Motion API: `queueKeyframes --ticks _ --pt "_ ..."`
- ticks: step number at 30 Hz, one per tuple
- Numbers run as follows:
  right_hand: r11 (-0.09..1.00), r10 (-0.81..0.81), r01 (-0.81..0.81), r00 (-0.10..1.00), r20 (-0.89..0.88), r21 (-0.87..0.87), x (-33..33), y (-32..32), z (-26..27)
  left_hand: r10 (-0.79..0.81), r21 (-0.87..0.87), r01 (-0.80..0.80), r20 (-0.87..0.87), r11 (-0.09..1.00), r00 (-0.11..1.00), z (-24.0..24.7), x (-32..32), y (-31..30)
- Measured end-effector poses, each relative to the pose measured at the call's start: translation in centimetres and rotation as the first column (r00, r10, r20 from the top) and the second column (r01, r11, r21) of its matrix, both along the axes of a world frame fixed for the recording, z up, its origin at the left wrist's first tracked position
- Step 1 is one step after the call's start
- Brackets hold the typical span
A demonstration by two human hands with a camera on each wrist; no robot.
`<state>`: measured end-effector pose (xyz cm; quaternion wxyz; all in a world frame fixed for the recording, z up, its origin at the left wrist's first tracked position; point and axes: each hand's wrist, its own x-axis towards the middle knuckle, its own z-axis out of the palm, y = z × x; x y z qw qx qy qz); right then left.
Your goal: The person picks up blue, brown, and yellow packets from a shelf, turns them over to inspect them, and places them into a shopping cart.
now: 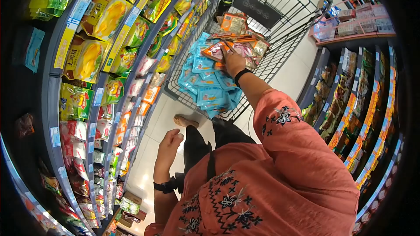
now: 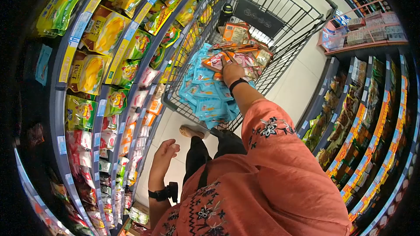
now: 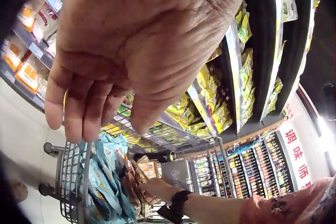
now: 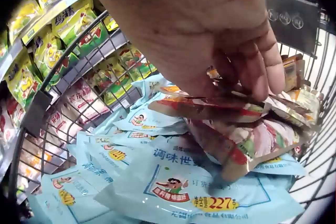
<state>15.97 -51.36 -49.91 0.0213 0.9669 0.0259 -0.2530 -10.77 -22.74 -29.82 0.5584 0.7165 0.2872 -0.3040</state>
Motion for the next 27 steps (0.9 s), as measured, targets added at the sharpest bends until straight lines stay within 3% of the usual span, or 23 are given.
queueKeyframes --ticks 5,6,11,14,17,18,19,21,22,23,25,27 --pt "0.994 0.104 -0.1 0.991 0.082 -0.048 0.2 -0.9 -0.2 0.032 0.013 -0.032 0.011 0.999 0.999 0.0 -0.8 -0.1" --pt "0.999 0.041 -0.042 0.994 -0.099 -0.005 0.8 -0.8 0.9 0.023 0.013 -0.022 -0.003 1.0 1.0 0.2 -0.8 -0.1" --pt "0.996 0.094 -0.094 0.995 -0.041 -0.004 0.7 -1.7 1.4 0.031 0.012 -0.031 0.017 0.999 0.999 0.4 -1.1 0.0" --pt "0.982 0.145 -0.148 0.989 0.034 0.116 0.6 -2.2 6.3 -0.011 0.015 0.009 0.082 1.0 0.997 0.3 -0.7 -0.1" --pt "0.957 0.087 -0.12 0.988 0.131 0.264 1.3 -4.2 7.2 -0.084 0.03 0.081 0.164 0.996 0.983 -0.6 0.3 0.2" --pt "0.94 0.081 -0.101 0.994 0.072 0.326 2.1 -5.0 7.8 -0.111 0.036 0.106 0.191 0.994 0.975 -0.9 0.6 0.3" --pt "0.875 -0.015 -0.009 0.999 0.047 0.484 2.1 -6.0 8.9 -0.12 0.033 0.116 0.219 0.993 0.968 -0.7 1.1 0.4" --pt "0.648 -0.176 0.157 0.983 -0.055 0.746 1.6 -7.2 12.7 -0.133 0.03 0.13 0.272 0.991 0.953 -0.3 2.4 0.5" --pt "0.405 -0.222 0.314 0.945 -0.241 0.859 -0.1 -6.5 18.2 -0.149 0.042 0.143 0.293 0.989 0.944 0.8 3.2 0.4" --pt "0.129 -0.208 0.458 0.88 -0.428 0.879 -1.7 -5.7 22.8 -0.134 0.024 0.134 0.332 0.991 0.934 1.3 3.8 0.6" --pt "-0.142 -0.136 0.56 0.806 -0.576 0.816 -2.1 -6.3 23.1 -0.096 -0.009 0.109 0.41 0.994 0.907 2.1 4.7 0.9" --pt "-0.382 0.074 0.57 0.804 -0.59 0.728 -3.4 -5.0 25.1 -0.025 -0.046 0.054 0.485 0.997 0.874 4.0 5.5 0.9"
